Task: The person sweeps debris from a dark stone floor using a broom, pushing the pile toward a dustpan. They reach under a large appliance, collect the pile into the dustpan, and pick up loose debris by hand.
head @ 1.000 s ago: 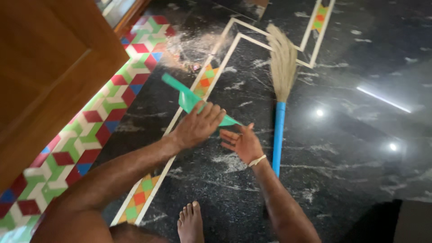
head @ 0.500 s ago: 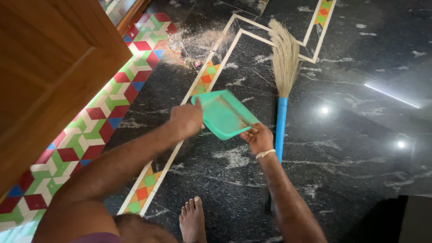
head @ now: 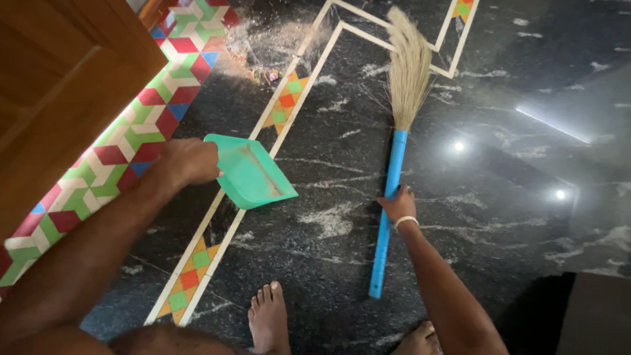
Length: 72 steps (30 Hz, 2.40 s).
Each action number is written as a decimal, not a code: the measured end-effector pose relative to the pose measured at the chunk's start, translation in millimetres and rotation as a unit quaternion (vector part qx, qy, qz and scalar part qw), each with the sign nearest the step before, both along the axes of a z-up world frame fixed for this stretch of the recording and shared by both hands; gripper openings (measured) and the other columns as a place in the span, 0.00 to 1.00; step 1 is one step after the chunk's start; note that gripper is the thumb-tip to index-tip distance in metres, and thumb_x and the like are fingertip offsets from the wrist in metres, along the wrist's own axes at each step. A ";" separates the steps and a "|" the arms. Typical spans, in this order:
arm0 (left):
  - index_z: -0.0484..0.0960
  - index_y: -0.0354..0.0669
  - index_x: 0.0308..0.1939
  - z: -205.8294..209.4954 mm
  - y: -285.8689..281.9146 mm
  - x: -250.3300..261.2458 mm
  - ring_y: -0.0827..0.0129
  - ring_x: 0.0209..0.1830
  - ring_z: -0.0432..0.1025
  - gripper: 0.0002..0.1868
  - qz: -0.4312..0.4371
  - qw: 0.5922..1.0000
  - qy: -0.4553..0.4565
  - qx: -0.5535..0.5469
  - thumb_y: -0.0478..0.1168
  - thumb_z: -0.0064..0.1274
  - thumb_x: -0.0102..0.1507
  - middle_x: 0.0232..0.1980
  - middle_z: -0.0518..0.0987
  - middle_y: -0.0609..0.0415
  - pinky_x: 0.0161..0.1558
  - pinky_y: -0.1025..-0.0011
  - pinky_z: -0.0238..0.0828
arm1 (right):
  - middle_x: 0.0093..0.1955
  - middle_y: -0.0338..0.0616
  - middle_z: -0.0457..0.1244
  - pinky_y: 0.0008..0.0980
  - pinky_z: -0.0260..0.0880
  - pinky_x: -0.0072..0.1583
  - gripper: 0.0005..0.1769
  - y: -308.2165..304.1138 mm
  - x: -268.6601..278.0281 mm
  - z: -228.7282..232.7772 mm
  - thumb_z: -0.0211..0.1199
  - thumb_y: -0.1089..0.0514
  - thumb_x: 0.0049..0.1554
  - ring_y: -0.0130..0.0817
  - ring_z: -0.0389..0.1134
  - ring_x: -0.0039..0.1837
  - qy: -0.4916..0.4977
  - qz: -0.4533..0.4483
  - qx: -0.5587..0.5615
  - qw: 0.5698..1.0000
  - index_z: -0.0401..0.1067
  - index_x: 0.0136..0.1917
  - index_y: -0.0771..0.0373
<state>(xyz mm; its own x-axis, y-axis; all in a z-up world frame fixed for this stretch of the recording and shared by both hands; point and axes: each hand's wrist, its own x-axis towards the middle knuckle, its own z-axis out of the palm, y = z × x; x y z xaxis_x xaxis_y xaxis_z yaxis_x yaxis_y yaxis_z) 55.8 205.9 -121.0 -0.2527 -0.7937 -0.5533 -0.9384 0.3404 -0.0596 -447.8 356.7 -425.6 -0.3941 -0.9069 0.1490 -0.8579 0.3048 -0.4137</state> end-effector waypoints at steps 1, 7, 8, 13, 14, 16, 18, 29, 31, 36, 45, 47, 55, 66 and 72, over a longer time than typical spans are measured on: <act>0.84 0.44 0.52 -0.1 0.4 -0.4 0.47 0.58 0.77 0.22 0.003 1.000 0.000 0.000 0.54 0.57 0.62 0.56 0.82 0.41 0.59 0.51 0.74 | 0.49 0.69 0.66 0.51 0.72 0.51 0.43 -3.2 0.3 -0.3 0.79 0.43 0.41 0.64 0.68 0.51 0.011 -0.005 0.024 1.000 0.67 0.59 0.74; 0.81 0.38 0.54 -23.3 -13.4 3.2 0.43 0.56 0.77 0.25 0.039 0.993 0.085 -0.072 0.54 0.54 0.64 0.55 0.81 0.33 0.57 0.48 0.73 | 0.43 0.56 0.66 0.42 0.69 0.40 0.16 -16.5 -21.8 98.9 0.58 0.55 0.60 0.37 0.67 0.40 -0.344 -0.121 0.082 0.928 0.68 0.57 0.67; 0.79 0.37 0.57 -26.7 -18.5 5.3 0.41 0.55 0.77 0.27 0.061 0.989 0.106 -0.088 0.55 0.54 0.65 0.53 0.82 0.32 0.56 0.46 0.72 | 0.42 0.50 0.65 0.42 0.70 0.39 0.19 -12.6 -25.1 125.0 0.61 0.53 0.58 0.38 0.67 0.37 -0.342 -0.135 0.103 0.924 0.65 0.58 0.64; 0.76 0.37 0.60 -17.9 -43.2 14.3 0.38 0.55 0.76 0.31 0.158 0.966 0.175 -0.108 0.55 0.59 0.62 0.53 0.80 0.31 0.54 0.44 0.71 | 0.32 0.51 0.64 0.43 0.67 0.38 0.33 45.1 -76.9 206.7 0.50 0.32 0.66 0.40 0.67 0.31 -0.125 -0.063 0.205 0.969 0.68 0.54 0.67; 0.76 0.37 0.59 -11.1 -46.8 18.7 0.39 0.55 0.75 0.31 0.145 0.971 0.153 -0.117 0.56 0.60 0.61 0.53 0.80 0.33 0.55 0.45 0.71 | 0.32 0.50 0.64 0.44 0.68 0.36 0.31 61.4 -92.4 208.0 0.48 0.33 0.65 0.40 0.66 0.30 -0.099 -0.037 0.212 0.971 0.67 0.54 0.66; 0.77 0.37 0.58 -0.3 -51.6 25.2 0.40 0.56 0.75 0.31 0.134 0.974 0.131 -0.124 0.57 0.61 0.61 0.54 0.81 0.35 0.56 0.45 0.70 | 0.31 0.48 0.64 0.45 0.69 0.33 0.28 97.2 -123.7 202.4 0.46 0.36 0.64 0.40 0.65 0.28 -0.046 0.034 0.200 0.978 0.67 0.54 0.63; 0.81 0.36 0.56 7.0 -57.3 32.4 0.41 0.54 0.78 0.28 0.181 0.972 0.116 -0.095 0.56 0.60 0.62 0.54 0.82 0.34 0.55 0.45 0.73 | 0.30 0.47 0.64 0.45 0.68 0.31 0.24 128.6 -144.7 186.9 0.48 0.40 0.64 0.42 0.65 0.27 0.029 0.118 0.163 0.979 0.65 0.56 0.62; 0.86 0.40 0.51 -24.0 -63.1 113.3 0.41 0.49 0.79 0.24 0.164 0.957 0.172 -0.165 0.47 0.68 0.55 0.48 0.84 0.34 0.51 0.51 0.75 | 0.39 0.55 0.68 0.54 0.72 0.39 0.22 187.2 -138.7 167.3 0.59 0.44 0.55 0.56 0.71 0.39 0.064 0.250 0.172 0.951 0.66 0.58 0.59; 0.87 0.40 0.50 -22.8 -59.9 114.6 0.41 0.49 0.79 0.23 0.166 0.959 0.145 -0.176 0.47 0.69 0.55 0.48 0.84 0.34 0.51 0.51 0.75 | 0.43 0.48 0.72 0.47 0.75 0.43 0.21 176.1 -136.7 176.3 0.55 0.38 0.60 0.45 0.74 0.39 0.109 0.196 0.351 0.909 0.68 0.60 0.50; 0.85 0.39 0.54 -16.8 -52.9 106.2 0.39 0.52 0.77 0.27 0.197 0.953 0.134 -0.189 0.49 0.70 0.55 0.52 0.82 0.33 0.52 0.48 0.73 | 0.62 0.46 0.66 0.39 0.80 0.39 0.25 90.6 -109.5 190.6 0.43 0.37 0.63 0.40 0.75 0.41 0.205 0.220 0.364 0.882 0.61 0.66 0.50; 0.84 0.35 0.53 -17.2 -23.1 136.5 0.43 0.52 0.78 0.28 0.175 0.951 0.160 -0.197 0.51 0.67 0.56 0.51 0.83 0.34 0.53 0.52 0.74 | 0.56 0.56 0.69 0.53 0.75 0.50 0.27 -28.1 -55.4 204.2 0.50 0.37 0.63 0.58 0.73 0.49 0.160 0.229 0.185 0.942 0.65 0.67 0.56; 0.83 0.36 0.52 -5.2 -15.7 147.3 0.44 0.50 0.78 0.28 0.189 0.953 0.151 -0.182 0.51 0.68 0.55 0.49 0.84 0.35 0.52 0.52 0.73 | 0.55 0.59 0.69 0.53 0.74 0.51 0.30 -17.5 -45.0 196.9 0.52 0.37 0.62 0.58 0.73 0.50 0.140 0.239 0.175 0.945 0.64 0.70 0.55; 0.87 0.34 0.41 63.0 -44.1 143.3 0.44 0.44 0.83 0.25 0.293 0.948 0.081 -0.096 0.56 0.67 0.58 0.43 0.86 0.36 0.51 0.51 0.75 | 0.61 0.59 0.64 0.54 0.76 0.47 0.33 19.9 47.4 195.1 0.44 0.35 0.63 0.56 0.73 0.50 0.099 0.300 0.292 0.903 0.59 0.72 0.56; 0.87 0.38 0.50 73.9 -43.2 171.9 0.39 0.50 0.76 0.24 0.230 0.919 0.129 -0.293 0.51 0.68 0.57 0.52 0.82 0.34 0.50 0.48 0.72 | 0.40 0.62 0.69 0.57 0.71 0.45 0.30 -20.3 154.9 226.6 0.48 0.40 0.65 0.57 0.72 0.41 0.025 0.244 0.359 0.900 0.57 0.73 0.59; 0.87 0.35 0.47 66.1 -31.7 187.3 0.38 0.50 0.77 0.21 0.266 0.922 0.091 -0.268 0.49 0.67 0.59 0.51 0.83 0.33 0.49 0.46 0.73 | 0.46 0.65 0.69 0.58 0.70 0.52 0.27 -90.3 216.4 161.8 0.47 0.40 0.66 0.61 0.73 0.49 -0.055 0.276 0.369 0.886 0.63 0.63 0.65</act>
<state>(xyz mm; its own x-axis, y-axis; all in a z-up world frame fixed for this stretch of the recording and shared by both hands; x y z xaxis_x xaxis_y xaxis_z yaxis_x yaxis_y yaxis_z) 243.1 174.1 -54.9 0.2007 -0.9791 -0.0330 -0.9752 -0.2029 0.0887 -231.4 266.4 -263.8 0.1652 -0.7999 -0.5769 -0.9270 0.0737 -0.3677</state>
